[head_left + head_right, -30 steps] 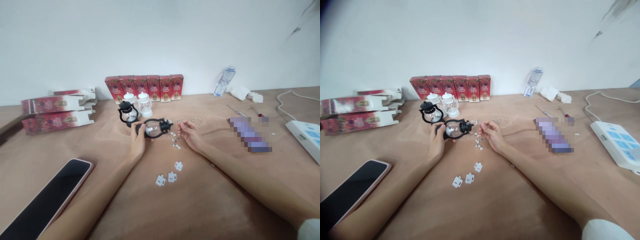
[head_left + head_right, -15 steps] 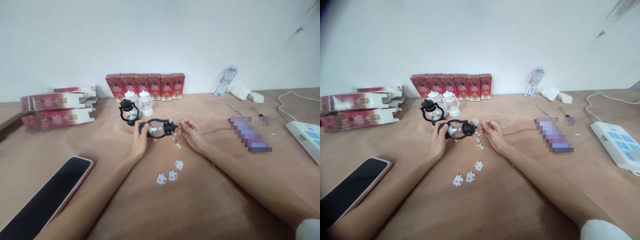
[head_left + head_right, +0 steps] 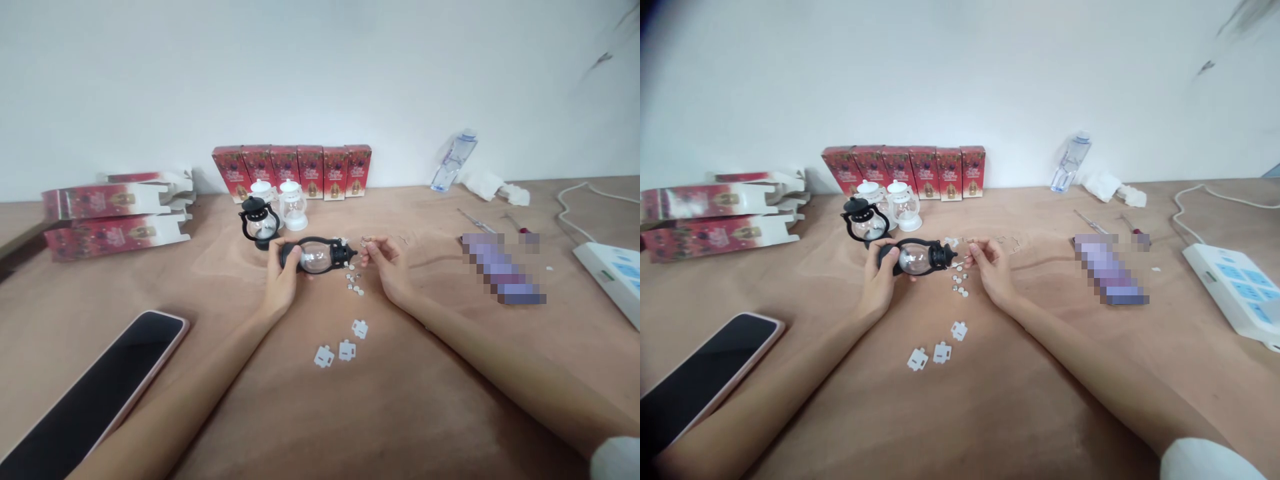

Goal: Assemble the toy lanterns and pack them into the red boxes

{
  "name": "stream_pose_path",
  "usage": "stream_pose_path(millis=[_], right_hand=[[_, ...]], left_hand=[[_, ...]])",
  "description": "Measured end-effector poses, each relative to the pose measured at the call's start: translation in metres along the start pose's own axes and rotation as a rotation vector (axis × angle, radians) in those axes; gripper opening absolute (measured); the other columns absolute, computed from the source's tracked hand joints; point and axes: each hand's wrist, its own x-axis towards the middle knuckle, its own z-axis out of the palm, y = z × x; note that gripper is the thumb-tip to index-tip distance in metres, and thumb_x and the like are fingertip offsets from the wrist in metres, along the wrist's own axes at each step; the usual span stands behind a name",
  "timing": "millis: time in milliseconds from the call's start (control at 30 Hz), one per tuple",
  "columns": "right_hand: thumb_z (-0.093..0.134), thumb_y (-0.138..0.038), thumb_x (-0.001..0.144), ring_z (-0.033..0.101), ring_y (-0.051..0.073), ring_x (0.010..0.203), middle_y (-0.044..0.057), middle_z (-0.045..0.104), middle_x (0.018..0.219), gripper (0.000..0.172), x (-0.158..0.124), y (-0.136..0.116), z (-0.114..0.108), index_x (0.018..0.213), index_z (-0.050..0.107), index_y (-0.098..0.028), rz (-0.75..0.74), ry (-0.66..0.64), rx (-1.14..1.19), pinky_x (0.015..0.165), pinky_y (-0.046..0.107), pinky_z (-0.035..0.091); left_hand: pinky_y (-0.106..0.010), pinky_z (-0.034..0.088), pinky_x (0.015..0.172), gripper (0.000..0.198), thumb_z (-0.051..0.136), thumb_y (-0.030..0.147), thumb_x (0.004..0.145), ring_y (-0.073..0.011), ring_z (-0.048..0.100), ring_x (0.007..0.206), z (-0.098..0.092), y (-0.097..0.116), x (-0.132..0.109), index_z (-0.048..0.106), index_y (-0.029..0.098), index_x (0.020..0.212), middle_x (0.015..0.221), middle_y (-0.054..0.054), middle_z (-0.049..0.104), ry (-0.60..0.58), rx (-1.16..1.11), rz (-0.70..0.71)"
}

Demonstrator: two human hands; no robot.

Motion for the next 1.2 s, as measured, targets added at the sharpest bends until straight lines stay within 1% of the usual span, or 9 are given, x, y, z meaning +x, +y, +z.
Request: stream_pose_path(millis=[67,167,367,500,600,733,900,1100,1200], right_hand=[[0.067,-0.044,0.077,0.056,0.011,0.057,-0.005,0.060,0.067,0.022,-0.0021,-0.0015,0.0001,0.085,0.062,-0.025,-0.039,-0.032,-0.039,0.063,0.029,0.050],[0.066,-0.045,0.078,0.055,0.012,0.058,-0.004,0.059,0.066,0.020,-0.0040,-0.0044,0.0011,0.084,0.063,-0.026,-0.054,-0.057,-0.080,0.062,0.030,0.049],[0.067,-0.047,0.076,0.055,0.012,0.055,-0.004,0.059,0.065,0.023,-0.0023,-0.0055,0.0016,0.081,0.061,-0.025,-0.018,-0.076,-0.080,0.060,0.031,0.048],[0.068,-0.045,0.074,0.055,0.011,0.055,-0.004,0.060,0.066,0.025,-0.0001,-0.0015,0.0005,0.081,0.059,-0.023,0.017,-0.109,-0.053,0.057,0.029,0.047],[0.068,-0.043,0.075,0.056,0.011,0.056,-0.004,0.061,0.066,0.024,0.0000,0.0004,0.0001,0.081,0.060,-0.022,0.006,-0.103,-0.050,0.057,0.028,0.047],[0.069,-0.043,0.074,0.057,0.011,0.056,-0.004,0.062,0.067,0.023,-0.0010,0.0001,-0.0003,0.081,0.061,-0.022,-0.008,-0.075,-0.056,0.059,0.028,0.048],[0.068,-0.044,0.074,0.057,0.011,0.056,-0.003,0.062,0.067,0.025,-0.0007,-0.0011,0.0003,0.080,0.061,-0.021,-0.010,-0.085,-0.079,0.059,0.029,0.049],[0.067,-0.047,0.073,0.055,0.011,0.055,-0.003,0.061,0.066,0.027,-0.0003,-0.0009,0.0023,0.076,0.058,-0.021,0.014,-0.116,-0.119,0.055,0.029,0.048],[0.066,-0.048,0.072,0.052,0.011,0.051,-0.003,0.059,0.064,0.029,-0.0005,0.0022,0.0023,0.073,0.057,-0.021,0.049,-0.101,-0.154,0.051,0.028,0.045]], left_hand=[[-0.021,0.051,0.042,0.025,0.057,0.039,0.076,-0.0119,0.056,0.065,-0.0004,-0.0010,0.0002,0.047,0.021,0.091,0.088,-0.001,0.049,0.013,-0.003,-0.005],[-0.019,0.050,0.041,0.025,0.057,0.038,0.077,-0.0129,0.056,0.068,-0.0010,-0.0017,-0.0003,0.048,0.021,0.092,0.089,-0.002,0.051,0.004,0.004,-0.005],[-0.020,0.050,0.040,0.024,0.056,0.038,0.077,-0.0131,0.056,0.067,-0.0012,0.0010,-0.0026,0.048,0.021,0.092,0.086,-0.001,0.052,-0.010,0.036,0.035],[-0.018,0.049,0.038,0.024,0.055,0.039,0.078,-0.0113,0.056,0.064,-0.0012,0.0018,-0.0032,0.048,0.020,0.092,0.085,-0.001,0.051,-0.038,0.053,0.068],[-0.018,0.049,0.038,0.024,0.056,0.039,0.078,-0.0115,0.057,0.065,-0.0016,0.0002,-0.0026,0.048,0.020,0.091,0.086,-0.001,0.050,-0.053,0.066,0.086],[-0.019,0.049,0.038,0.024,0.055,0.039,0.079,-0.0128,0.058,0.066,-0.0020,-0.0015,-0.0021,0.048,0.020,0.092,0.086,-0.001,0.051,-0.049,0.057,0.064],[-0.019,0.048,0.036,0.024,0.055,0.038,0.078,-0.0126,0.057,0.063,-0.0012,0.0006,-0.0027,0.048,0.020,0.091,0.083,-0.001,0.051,-0.046,0.071,0.062],[-0.019,0.048,0.037,0.024,0.056,0.039,0.078,-0.0123,0.057,0.063,-0.0011,0.0016,-0.0036,0.048,0.020,0.092,0.082,0.000,0.049,-0.070,0.084,0.082],[-0.019,0.048,0.037,0.026,0.057,0.039,0.078,-0.0116,0.056,0.063,-0.0008,0.0009,-0.0040,0.047,0.020,0.093,0.082,0.000,0.048,-0.085,0.080,0.095]])
